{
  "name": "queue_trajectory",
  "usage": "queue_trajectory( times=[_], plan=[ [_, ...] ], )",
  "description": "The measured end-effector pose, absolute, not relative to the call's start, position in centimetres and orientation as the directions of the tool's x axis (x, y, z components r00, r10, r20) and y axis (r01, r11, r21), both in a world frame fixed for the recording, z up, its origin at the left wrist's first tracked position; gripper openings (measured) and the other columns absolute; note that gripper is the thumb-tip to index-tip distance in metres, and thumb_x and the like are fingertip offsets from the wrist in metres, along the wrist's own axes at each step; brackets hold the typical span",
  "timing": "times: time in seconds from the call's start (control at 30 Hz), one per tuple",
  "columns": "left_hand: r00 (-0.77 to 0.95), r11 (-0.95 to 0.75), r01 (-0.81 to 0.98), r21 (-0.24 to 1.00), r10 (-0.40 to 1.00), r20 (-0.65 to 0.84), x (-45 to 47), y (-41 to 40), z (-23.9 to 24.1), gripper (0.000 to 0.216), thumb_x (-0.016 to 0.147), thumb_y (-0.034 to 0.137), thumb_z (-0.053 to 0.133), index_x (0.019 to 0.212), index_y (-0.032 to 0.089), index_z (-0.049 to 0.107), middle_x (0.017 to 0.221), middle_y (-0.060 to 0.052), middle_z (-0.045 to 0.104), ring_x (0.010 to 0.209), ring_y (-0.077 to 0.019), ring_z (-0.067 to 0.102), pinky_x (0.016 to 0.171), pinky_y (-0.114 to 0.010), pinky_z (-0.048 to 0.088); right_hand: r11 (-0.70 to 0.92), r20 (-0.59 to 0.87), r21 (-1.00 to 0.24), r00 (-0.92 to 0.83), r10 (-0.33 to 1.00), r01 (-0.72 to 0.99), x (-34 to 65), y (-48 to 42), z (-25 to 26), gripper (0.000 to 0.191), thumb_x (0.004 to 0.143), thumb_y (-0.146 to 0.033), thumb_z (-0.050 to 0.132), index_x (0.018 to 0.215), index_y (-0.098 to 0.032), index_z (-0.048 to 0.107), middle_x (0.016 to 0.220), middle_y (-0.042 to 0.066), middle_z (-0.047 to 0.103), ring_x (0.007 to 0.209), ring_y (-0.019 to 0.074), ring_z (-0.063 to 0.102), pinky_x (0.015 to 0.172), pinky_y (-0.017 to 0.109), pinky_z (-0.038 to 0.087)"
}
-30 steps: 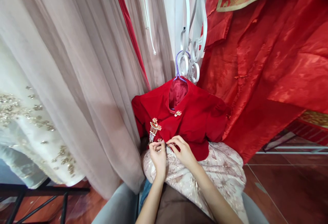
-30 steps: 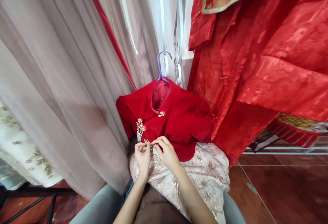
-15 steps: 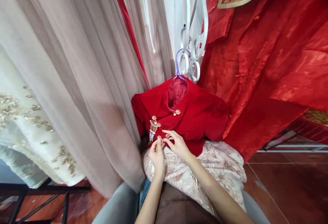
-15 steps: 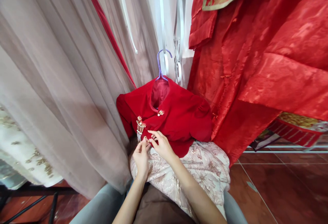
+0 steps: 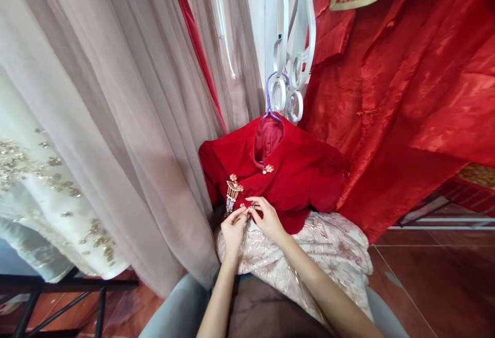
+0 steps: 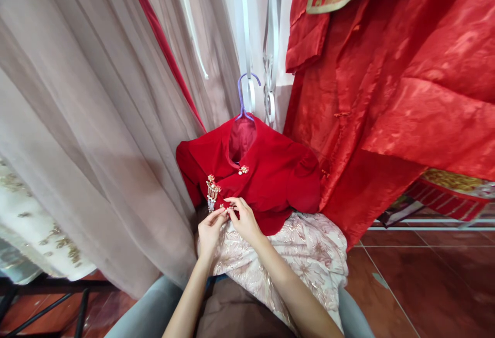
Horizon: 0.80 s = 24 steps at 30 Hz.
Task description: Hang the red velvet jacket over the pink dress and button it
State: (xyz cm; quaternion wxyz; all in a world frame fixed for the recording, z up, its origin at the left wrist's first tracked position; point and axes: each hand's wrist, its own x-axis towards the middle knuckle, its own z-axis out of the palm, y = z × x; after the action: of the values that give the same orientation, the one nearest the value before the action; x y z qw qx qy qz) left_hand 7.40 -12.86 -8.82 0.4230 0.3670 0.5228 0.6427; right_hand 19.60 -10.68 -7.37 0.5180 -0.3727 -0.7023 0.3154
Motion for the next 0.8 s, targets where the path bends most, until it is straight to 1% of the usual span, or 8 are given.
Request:
queue_trajectory(
  times=[0.17, 0.3, 0.43, 0.5, 0.6, 0.67, 0.73, 0.8],
  plan=[
    [-0.227, -0.017, -0.211, 0.977, 0.973, -0.032, 6.3, -12.5, -8.4, 0.042, 0.057, 0.038, 0.081, 0.087, 0.009, 0.073, 0.086, -0.012, 0.075, 0.075, -0.0223, 0.071, 0.081, -0.041, 0.057, 0.527, 0.491, -0.831, -0.209, 0.846, 0.181, 19.8, -10.4, -6.9, 0.033, 0.082, -0.013, 0.051, 0.112, -0.023, 0.059, 0.104, 0.006, 0.059, 0.090, 0.0154, 0.061, 0.084, 0.034, 0.055],
    [-0.138, -0.015, -0.259, 0.966, 0.990, -0.022, 6.4, -12.5, -8.1, 0.041, 0.058, 0.038, 0.081, 0.085, 0.012, 0.068, 0.080, -0.008, 0.073, 0.075, -0.0191, 0.070, 0.078, -0.036, 0.058, 0.518, 0.486, -0.842, -0.204, 0.850, 0.152, 20.0, -10.2, -6.8, 0.035, 0.079, -0.011, 0.051, 0.111, -0.023, 0.059, 0.101, 0.005, 0.056, 0.083, 0.0139, 0.061, 0.079, 0.032, 0.057],
    [-0.236, -0.020, -0.211, 0.977, 0.971, -0.031, 6.8, -12.5, -8.3, 0.045, 0.056, 0.040, 0.081, 0.083, 0.016, 0.054, 0.061, 0.002, 0.062, 0.053, -0.0118, 0.061, 0.054, -0.026, 0.054, 0.490, 0.474, -0.864, -0.145, 0.869, 0.112, 20.2, -10.5, -7.4, 0.025, 0.083, -0.017, 0.052, 0.107, -0.022, 0.060, 0.100, 0.005, 0.055, 0.088, 0.0141, 0.062, 0.082, 0.031, 0.056],
    [-0.352, -0.087, -0.082, 0.993, 0.935, 0.053, 7.0, -12.5, -8.0, 0.044, 0.057, 0.037, 0.080, 0.084, 0.016, 0.052, 0.060, 0.005, 0.057, 0.049, -0.0082, 0.055, 0.049, -0.020, 0.049, 0.465, 0.448, -0.880, -0.156, 0.880, 0.096, 20.7, -11.0, -7.6, 0.021, 0.086, -0.021, 0.052, 0.104, -0.022, 0.062, 0.102, 0.006, 0.057, 0.093, 0.0148, 0.063, 0.084, 0.031, 0.056],
    [-0.447, -0.234, 0.083, 0.969, 0.860, 0.246, 7.3, -12.8, -6.2, 0.032, 0.069, 0.034, 0.073, 0.087, 0.017, 0.054, 0.066, 0.004, 0.054, 0.054, -0.0062, 0.052, 0.050, -0.016, 0.043, 0.440, 0.422, -0.893, -0.165, 0.891, 0.091, 22.2, -11.9, -6.9, 0.022, 0.087, -0.026, 0.054, 0.106, -0.023, 0.064, 0.109, 0.007, 0.058, 0.102, 0.0180, 0.063, 0.086, 0.033, 0.056],
    [-0.452, -0.317, 0.092, 0.944, 0.831, 0.323, 7.3, -13.4, -4.5, 0.024, 0.077, 0.035, 0.066, 0.088, 0.017, 0.054, 0.068, 0.003, 0.053, 0.053, -0.0055, 0.049, 0.049, -0.015, 0.040, 0.439, 0.434, -0.895, -0.073, 0.898, 0.083, 23.5, -12.5, -5.5, 0.024, 0.086, -0.028, 0.056, 0.109, -0.023, 0.062, 0.112, 0.009, 0.060, 0.104, 0.0200, 0.062, 0.086, 0.035, 0.056],
    [-0.478, -0.404, 0.083, 0.911, 0.786, 0.392, 7.1, -14.0, -2.7, 0.021, 0.081, 0.035, 0.062, 0.090, 0.017, 0.054, 0.067, 0.004, 0.052, 0.049, -0.0049, 0.045, 0.047, -0.016, 0.039, 0.470, 0.474, -0.881, 0.107, 0.874, 0.062, 24.8, -13.2, -3.5, 0.025, 0.086, -0.027, 0.058, 0.111, -0.023, 0.058, 0.110, 0.010, 0.062, 0.103, 0.0209, 0.063, 0.087, 0.037, 0.056],
    [-0.534, -0.497, 0.098, 0.862, 0.704, 0.467, 6.6, -14.8, -1.2, 0.019, 0.083, 0.034, 0.060, 0.090, 0.017, 0.054, 0.065, 0.005, 0.051, 0.047, -0.0052, 0.045, 0.047, -0.017, 0.040, 0.559, 0.540, -0.828, 0.349, 0.766, 0.053, 26.1, -13.8, -1.4, 0.027, 0.085, -0.026, 0.060, 0.111, -0.022, 0.055, 0.111, 0.011, 0.061, 0.102, 0.0210, 0.063, 0.087, 0.039, 0.055]
  ],
)
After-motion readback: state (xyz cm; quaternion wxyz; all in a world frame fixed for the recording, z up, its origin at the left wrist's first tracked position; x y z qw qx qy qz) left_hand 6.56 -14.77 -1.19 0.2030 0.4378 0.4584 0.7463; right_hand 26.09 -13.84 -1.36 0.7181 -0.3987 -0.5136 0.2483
